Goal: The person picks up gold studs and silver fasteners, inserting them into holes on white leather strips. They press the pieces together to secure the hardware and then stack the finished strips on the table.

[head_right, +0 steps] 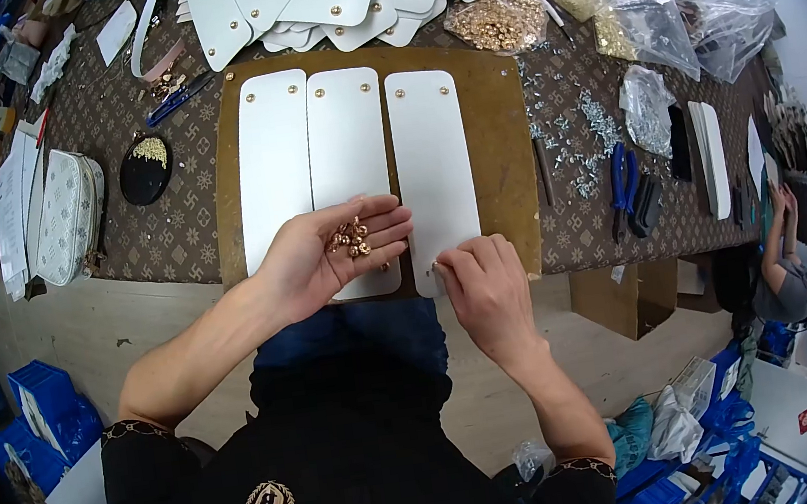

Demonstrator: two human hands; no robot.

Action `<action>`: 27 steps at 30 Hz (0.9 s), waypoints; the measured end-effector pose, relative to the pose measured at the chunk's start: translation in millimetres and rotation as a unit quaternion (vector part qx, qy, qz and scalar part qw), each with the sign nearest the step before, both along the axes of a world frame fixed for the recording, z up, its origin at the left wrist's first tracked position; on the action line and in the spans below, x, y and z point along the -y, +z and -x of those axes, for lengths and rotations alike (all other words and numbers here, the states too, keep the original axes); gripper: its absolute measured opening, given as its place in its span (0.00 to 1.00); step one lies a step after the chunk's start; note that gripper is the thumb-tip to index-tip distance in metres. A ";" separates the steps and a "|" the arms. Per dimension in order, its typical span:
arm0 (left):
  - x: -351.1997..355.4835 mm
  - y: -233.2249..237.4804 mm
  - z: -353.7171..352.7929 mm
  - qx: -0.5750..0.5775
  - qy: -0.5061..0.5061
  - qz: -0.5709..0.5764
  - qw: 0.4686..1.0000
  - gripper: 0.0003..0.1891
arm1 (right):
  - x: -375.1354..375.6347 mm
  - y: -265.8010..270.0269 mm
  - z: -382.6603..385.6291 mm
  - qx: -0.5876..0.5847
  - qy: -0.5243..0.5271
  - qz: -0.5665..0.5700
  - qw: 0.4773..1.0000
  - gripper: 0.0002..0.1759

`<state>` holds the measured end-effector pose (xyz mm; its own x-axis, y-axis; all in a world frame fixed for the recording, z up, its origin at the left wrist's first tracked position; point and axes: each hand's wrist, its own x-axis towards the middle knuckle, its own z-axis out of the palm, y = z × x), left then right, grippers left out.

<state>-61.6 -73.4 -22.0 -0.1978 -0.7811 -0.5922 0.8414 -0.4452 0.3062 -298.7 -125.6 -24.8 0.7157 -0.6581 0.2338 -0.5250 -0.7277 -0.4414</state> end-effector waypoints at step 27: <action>-0.6 -7.2 0.6 0.029 -0.017 -0.005 0.999 0.21 | -3.6 -6.2 0.6 0.060 -0.002 -0.083 0.995 0.08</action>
<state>-62.2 -72.8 -29.2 -0.1889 -0.7688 -0.6110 0.8073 -0.4758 0.3491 -299.3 -121.9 -31.1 0.6868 -0.6970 0.2060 -0.4628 -0.6380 -0.6155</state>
